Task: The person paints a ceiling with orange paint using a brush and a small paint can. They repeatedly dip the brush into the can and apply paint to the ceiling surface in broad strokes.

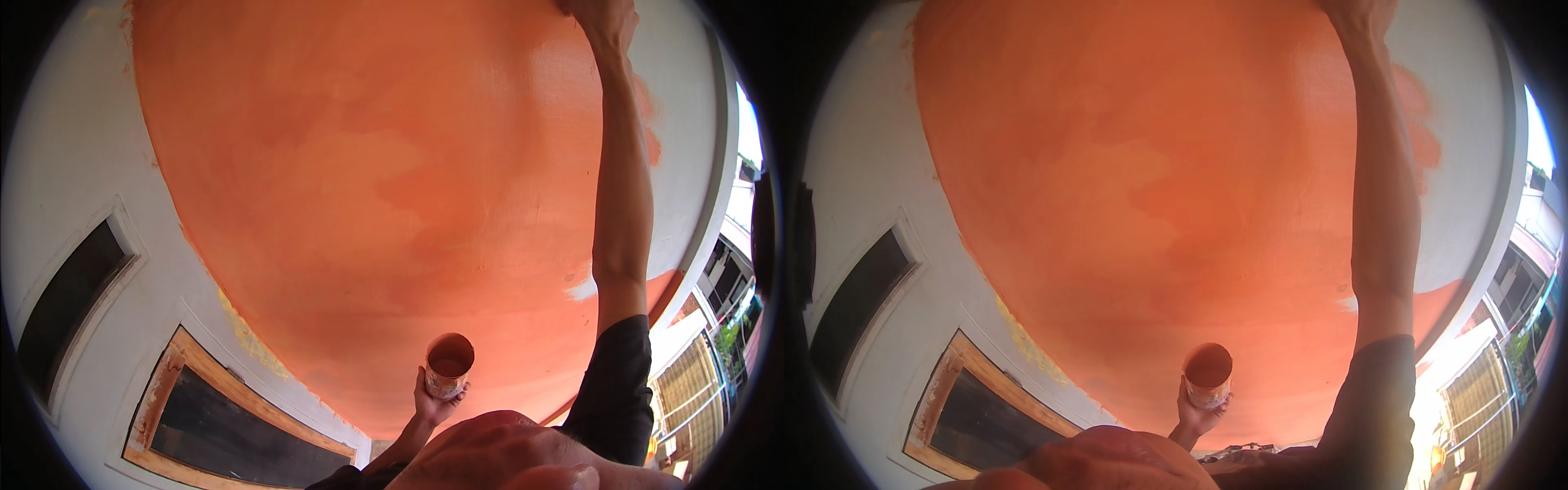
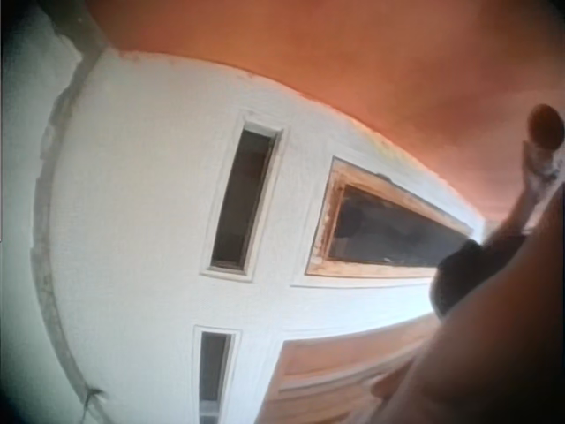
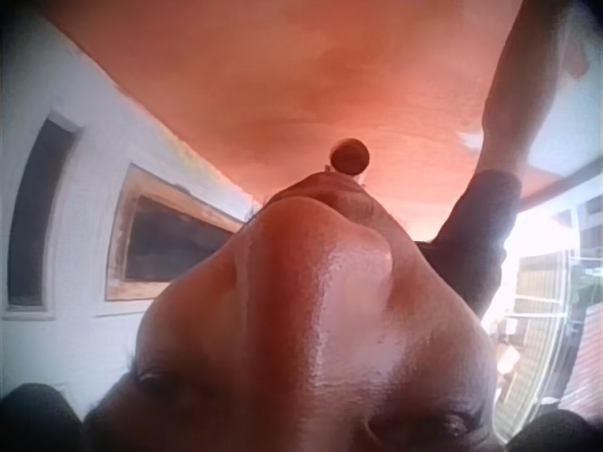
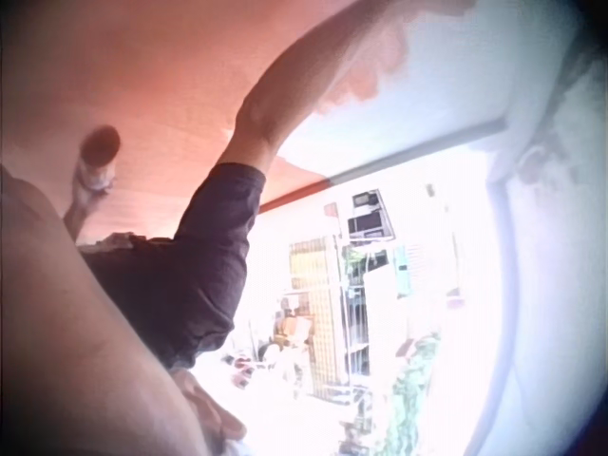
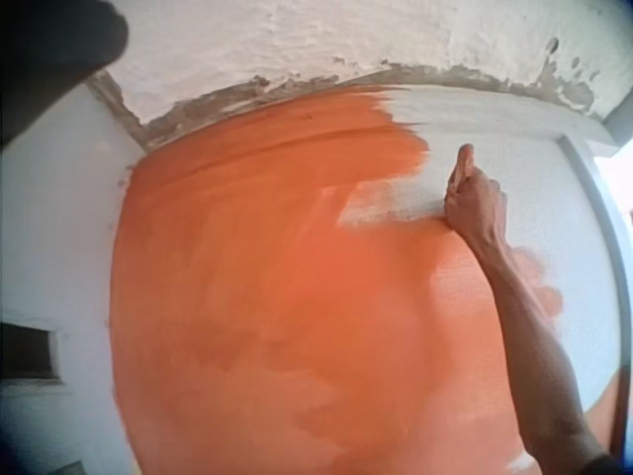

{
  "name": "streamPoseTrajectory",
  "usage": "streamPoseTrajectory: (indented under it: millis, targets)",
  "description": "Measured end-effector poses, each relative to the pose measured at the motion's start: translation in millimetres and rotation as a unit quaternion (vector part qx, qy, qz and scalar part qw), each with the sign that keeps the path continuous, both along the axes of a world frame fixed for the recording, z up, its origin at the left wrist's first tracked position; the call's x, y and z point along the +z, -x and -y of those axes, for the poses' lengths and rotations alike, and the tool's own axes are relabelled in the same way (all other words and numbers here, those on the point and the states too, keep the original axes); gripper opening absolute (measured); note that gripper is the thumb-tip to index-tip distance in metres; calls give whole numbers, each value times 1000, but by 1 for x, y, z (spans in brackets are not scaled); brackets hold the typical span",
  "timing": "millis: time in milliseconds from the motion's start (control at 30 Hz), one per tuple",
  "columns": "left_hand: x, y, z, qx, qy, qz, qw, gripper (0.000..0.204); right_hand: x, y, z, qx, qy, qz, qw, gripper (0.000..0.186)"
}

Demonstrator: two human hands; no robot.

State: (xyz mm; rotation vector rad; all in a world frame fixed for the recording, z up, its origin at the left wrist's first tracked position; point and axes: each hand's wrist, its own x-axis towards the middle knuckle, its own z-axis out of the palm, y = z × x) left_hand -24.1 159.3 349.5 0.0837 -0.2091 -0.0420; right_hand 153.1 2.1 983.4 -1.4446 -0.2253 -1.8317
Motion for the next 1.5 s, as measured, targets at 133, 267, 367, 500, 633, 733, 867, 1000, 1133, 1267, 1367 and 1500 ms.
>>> streamPoseTrajectory:
  millis: [133, 267, 367, 500, 633, 733, 867, 1000, 1133, 1267, 1367, 1500]
  targets:
    - [1, -3, -2, 19, -2, 17, 1000, 76, -11, 9, -137, -61, 211, 151, 964, 17]
    - [2, -6, 0, 23, 4, 17, 1000, 77, 0, 54, -234, 168, 312, 185, 917, 13]
    - [3, -6, -1, 12, -4, 22, 1000, 78, 21, 65, -247, 403, 267, 147, 863, 12]
    - [1, -5, -3, 9, -7, -3, 1000, 78, 27, 12, -167, 372, 207, 62, 903, 27]
    - [-6, -2, -7, 4, 4, 14, 1000, 78, 19, -44, -24, 255, 15, 48, 966, 21]
    - [-14, -1, -10, 16, 16, 22, 1000, 77, 26, -49, 25, 72, -25, 36, 996, 28]
    - [-22, 1, -15, 15, 19, 10, 1000, 78, 25, -17, -58, -63, 110, 110, 986, 25]
    - [-18, -2, -11, 33, 3, 1, 999, 79, 5, 34, -199, -152, 309, 213, 914, 13]
    - [-9, -4, -4, 29, -9, -6, 1000, 79, 37, 70, -237, 168, 382, 188, 889, 8]
    - [-5, -2, -1, 21, -21, -38, 999, 80, 55, 27, -172, 343, 234, 97, 904, 13]
    - [-5, -4, -3, 14, -27, -35, 999, 79, 34, -46, -63, 440, 150, 147, 873, 16]
    - [-9, -6, -4, -11, -21, -42, 999, 77, -2, -103, 97, 341, -8, 99, 935, 14]
